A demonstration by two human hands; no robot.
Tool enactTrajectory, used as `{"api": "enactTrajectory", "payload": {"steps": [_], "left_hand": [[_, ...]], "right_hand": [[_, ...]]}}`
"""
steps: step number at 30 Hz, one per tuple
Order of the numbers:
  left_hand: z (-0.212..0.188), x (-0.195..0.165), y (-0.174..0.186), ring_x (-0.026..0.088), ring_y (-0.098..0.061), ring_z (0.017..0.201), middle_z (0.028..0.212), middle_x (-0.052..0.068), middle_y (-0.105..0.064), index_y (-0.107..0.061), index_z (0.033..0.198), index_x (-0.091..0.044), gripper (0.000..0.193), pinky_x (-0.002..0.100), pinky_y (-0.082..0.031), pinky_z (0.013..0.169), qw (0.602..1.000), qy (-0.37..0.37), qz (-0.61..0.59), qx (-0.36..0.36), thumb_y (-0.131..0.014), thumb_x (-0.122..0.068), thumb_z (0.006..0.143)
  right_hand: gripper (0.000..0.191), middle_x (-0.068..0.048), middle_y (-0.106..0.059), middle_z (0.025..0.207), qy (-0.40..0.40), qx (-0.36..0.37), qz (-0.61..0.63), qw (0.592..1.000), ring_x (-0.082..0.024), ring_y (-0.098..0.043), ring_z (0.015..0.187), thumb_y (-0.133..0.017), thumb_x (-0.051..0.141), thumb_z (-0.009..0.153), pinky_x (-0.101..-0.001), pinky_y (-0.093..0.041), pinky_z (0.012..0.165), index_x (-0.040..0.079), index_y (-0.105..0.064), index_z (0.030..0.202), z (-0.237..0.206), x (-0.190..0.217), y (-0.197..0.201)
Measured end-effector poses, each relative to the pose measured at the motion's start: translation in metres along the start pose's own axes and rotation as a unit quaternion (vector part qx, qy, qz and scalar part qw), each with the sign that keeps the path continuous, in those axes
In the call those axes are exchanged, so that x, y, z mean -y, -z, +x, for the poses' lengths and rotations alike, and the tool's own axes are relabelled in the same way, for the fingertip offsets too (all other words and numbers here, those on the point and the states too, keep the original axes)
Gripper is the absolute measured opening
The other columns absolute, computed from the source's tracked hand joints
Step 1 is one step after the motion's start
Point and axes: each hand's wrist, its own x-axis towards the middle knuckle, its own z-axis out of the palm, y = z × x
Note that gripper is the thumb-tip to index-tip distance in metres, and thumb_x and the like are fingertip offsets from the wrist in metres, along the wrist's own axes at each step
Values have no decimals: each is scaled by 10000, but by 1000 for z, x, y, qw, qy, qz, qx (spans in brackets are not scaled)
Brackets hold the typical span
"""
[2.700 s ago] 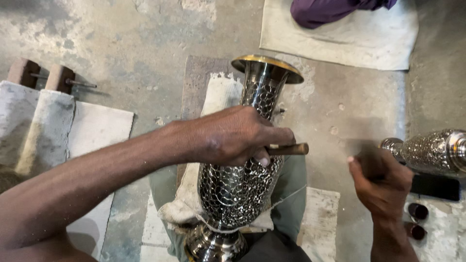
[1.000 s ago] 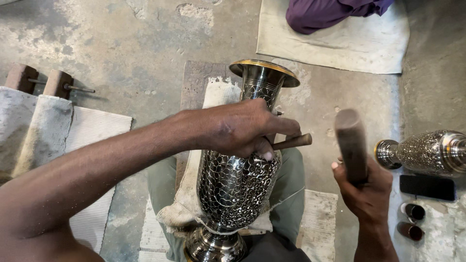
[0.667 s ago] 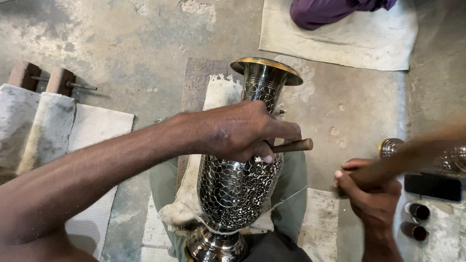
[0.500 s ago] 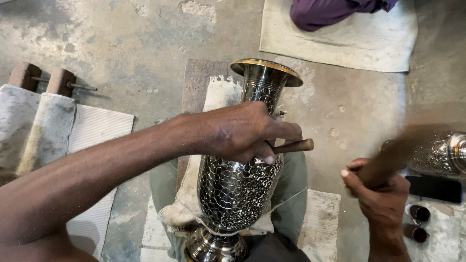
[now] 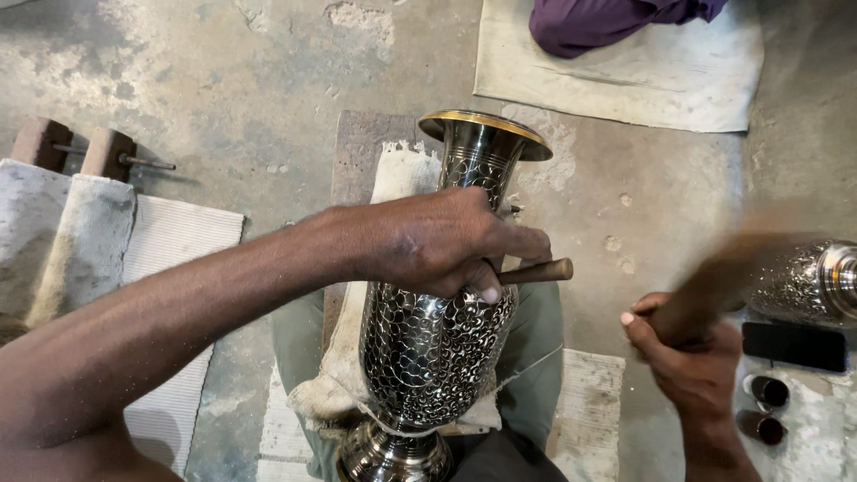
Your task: The person sits on the floor with an engraved metal vase held between their legs. They position a small punch against the vase surface and repeatedly strike it with a wooden mallet, repositioning the punch and rotating the vase to work the patterned surface.
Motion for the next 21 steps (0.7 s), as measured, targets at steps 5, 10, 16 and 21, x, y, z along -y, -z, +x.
{"api": "enactTrajectory", "payload": {"steps": [5,10,16,21], "left_hand": [[-2,3,0,134,-730,573,644,50,-708,-635,1095,-38,207,381,-506,462,1000,21,3,16,-674,-149,925],[-2,4,0,110,-734,591,691,37,-717,-636,1092,-51,176,347,-539,447,1000,22,-6,17,-649,-151,947],[2,-1,-5,117,-721,566,667,44,-717,-639,1153,-49,290,347,-550,435,999,26,21,7,-678,-186,901],[2,-2,-3,125,-719,548,641,46,-712,-632,1150,-37,310,364,-539,462,999,33,37,15,-701,-177,882]], "right_hand": [[201,-76,-686,745,116,9,-185,976,-158,-659,651,-813,107,834,-303,-534,613,61,-717,1005,6,-6,4],[297,-72,-670,728,188,20,-245,951,-146,-660,643,-828,117,775,-316,-516,618,36,-715,1037,5,-3,3],[180,-21,-709,778,90,-8,-44,995,-117,-669,713,-808,127,862,-295,-543,658,57,-721,1002,-4,5,-6],[166,-58,-718,780,147,13,-198,969,-147,-684,690,-814,78,831,-312,-551,644,20,-731,962,-1,13,-7]]}}
